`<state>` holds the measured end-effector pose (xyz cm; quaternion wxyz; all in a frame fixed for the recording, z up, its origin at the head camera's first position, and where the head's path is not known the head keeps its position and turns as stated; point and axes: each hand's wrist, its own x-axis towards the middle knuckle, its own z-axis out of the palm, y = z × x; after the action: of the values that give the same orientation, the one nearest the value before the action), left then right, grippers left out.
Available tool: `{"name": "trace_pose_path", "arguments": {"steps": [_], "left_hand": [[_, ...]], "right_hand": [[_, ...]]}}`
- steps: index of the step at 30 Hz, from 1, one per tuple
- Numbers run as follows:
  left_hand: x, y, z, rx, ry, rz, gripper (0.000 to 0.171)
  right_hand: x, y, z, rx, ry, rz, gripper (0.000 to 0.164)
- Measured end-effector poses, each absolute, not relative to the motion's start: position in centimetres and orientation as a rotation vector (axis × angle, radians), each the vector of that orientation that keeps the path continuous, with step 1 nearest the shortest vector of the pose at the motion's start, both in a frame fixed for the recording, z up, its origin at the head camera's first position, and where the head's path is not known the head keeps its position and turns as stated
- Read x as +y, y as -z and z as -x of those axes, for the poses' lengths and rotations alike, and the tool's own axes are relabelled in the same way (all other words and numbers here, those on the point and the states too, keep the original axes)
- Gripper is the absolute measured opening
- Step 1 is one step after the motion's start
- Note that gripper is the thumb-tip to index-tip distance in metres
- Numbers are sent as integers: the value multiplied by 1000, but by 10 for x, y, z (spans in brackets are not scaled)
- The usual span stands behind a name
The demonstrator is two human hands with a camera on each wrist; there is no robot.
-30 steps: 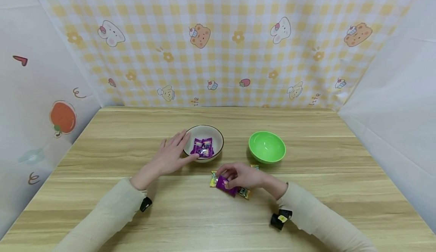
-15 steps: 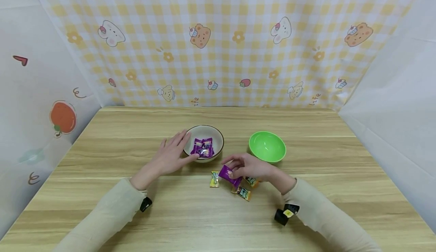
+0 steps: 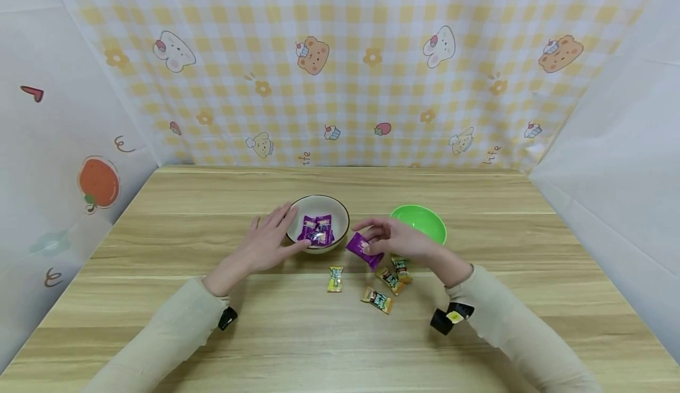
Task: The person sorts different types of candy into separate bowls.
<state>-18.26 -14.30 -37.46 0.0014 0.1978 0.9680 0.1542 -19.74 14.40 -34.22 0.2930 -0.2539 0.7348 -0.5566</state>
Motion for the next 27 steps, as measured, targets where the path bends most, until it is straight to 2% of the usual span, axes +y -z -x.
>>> {"name": "trace_pose_path", "arguments": {"steps": [11,27], "left_hand": [[-144,375,183,3040,-480,-629,87],[-143,374,183,3036,-489,-627,86]], "right_hand": [[136,334,217,2032,1609,556,45],[95,343,232,2174,1773,297,41]]}}
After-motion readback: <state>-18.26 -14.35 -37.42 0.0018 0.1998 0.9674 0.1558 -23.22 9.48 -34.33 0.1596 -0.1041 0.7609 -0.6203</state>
